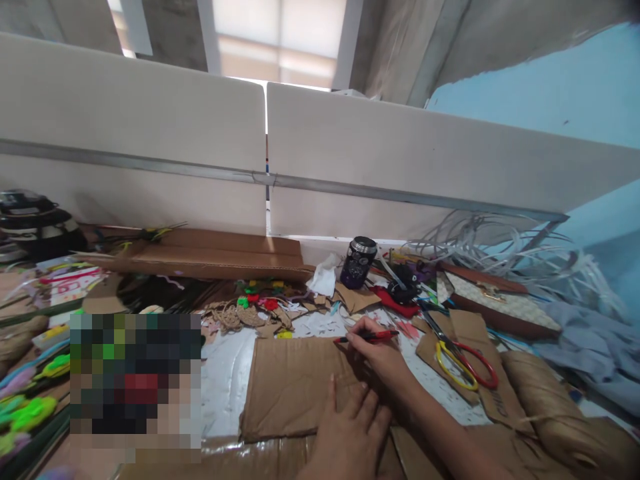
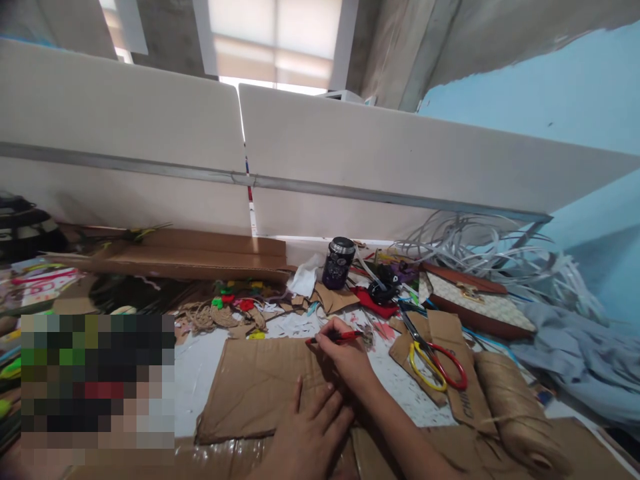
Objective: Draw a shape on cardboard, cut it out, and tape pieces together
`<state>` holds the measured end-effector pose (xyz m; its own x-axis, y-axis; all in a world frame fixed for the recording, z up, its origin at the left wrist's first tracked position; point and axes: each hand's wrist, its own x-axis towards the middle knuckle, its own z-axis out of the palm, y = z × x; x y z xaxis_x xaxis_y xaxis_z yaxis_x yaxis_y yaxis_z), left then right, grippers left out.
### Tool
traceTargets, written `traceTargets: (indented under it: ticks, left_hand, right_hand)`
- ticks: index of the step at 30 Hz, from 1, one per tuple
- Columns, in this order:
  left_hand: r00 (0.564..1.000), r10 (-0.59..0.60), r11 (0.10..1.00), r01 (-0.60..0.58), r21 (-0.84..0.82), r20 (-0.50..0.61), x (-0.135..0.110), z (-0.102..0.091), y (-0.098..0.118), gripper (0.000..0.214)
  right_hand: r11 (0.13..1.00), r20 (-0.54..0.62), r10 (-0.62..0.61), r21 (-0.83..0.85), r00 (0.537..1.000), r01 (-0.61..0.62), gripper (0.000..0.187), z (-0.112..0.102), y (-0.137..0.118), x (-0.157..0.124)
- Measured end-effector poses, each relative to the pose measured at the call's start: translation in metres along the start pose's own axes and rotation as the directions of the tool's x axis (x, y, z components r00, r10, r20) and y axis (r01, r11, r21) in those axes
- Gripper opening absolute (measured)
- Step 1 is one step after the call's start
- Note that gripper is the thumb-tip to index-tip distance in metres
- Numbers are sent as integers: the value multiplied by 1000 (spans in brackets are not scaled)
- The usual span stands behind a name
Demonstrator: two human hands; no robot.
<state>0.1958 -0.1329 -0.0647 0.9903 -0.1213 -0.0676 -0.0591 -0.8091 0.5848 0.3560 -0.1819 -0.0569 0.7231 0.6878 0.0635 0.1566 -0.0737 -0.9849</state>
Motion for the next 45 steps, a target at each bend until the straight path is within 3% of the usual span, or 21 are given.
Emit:
traceTargets:
  ticks: [4,11,24,35,45]
  left_hand:
    - [999,-15,1000,16,-24,42,0,-6,5,78]
    - [1000,6,1000,-6,-27,15,1,-2,1,78]
    - [1000,-9,999,9,-43,4,2,-1,3,74]
    - [998,34,998,-30,61,-56,6,6,-3,56]
    - [999,-11,1000,10,18,53,1,-11,7,74]
  right_hand:
    - [1000,4,-3,-16,1000,3,27,-2,-1,-4]
    - [1000,-1,16,-6,1000,-16,30,1,-3,-6]
    - [997,112,13,68,994,-21,10,13,-14,-1]
    - [999,111,22,43,994,-27,25,20,-9,2]
    - [998,91,53,27,994,-56,23,19,-10,-1]
